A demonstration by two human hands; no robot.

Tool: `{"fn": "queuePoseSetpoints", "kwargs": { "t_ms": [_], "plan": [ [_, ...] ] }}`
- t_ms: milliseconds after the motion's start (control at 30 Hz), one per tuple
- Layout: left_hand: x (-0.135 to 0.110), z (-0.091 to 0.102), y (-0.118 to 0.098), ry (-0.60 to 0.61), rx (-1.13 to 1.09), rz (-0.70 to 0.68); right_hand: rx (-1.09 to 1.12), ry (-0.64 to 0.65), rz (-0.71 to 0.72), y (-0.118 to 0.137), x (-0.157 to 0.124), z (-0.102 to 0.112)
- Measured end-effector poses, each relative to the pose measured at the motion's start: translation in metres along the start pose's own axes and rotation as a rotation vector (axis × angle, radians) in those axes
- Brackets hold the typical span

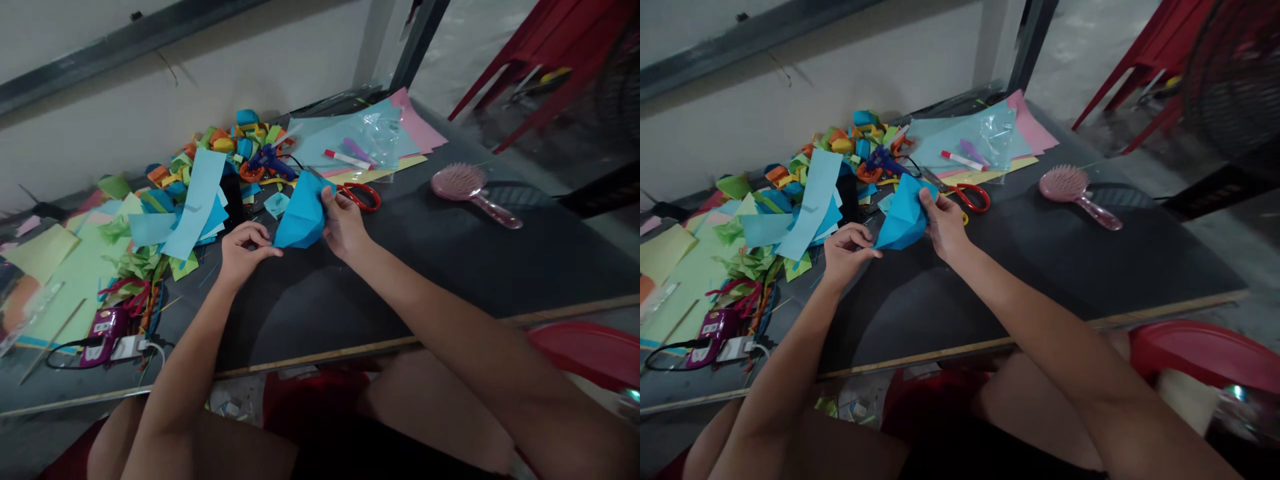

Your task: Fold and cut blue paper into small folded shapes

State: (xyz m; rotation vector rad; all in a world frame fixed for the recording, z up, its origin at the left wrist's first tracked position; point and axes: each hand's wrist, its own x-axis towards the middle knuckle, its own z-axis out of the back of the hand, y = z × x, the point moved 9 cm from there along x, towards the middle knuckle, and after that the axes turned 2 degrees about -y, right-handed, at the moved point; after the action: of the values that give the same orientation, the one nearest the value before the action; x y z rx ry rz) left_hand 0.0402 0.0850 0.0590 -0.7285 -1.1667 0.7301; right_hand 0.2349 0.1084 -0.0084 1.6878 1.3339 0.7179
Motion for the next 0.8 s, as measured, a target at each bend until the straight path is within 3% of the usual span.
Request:
{"fn": "queuePoseSetpoints", "kwargs": {
  "t_ms": [233, 467, 667, 800],
  "plan": [
    [-0.009, 0.000, 0.038, -0.242, -0.407, 0.382, -0.083, -0.036, 0.178, 0.014, 0.001, 0.003],
    [-0.017, 0.016, 0.046, -0.444, -0.302, 0.368, -0.296, 0.000, 0.364, 0.040, -0.006, -0.002],
    [-0.022, 0.031, 0.050, -0.567, -0.220, 0.413, -0.394, -0.029, 0.273, 0.034, -0.006, 0.000],
    [-0.022, 0.046, 0.054, -0.616, -0.171, 0.417, -0.345, 0.036, 0.111, 0.021, -0.003, -0.002]
  ]
}}
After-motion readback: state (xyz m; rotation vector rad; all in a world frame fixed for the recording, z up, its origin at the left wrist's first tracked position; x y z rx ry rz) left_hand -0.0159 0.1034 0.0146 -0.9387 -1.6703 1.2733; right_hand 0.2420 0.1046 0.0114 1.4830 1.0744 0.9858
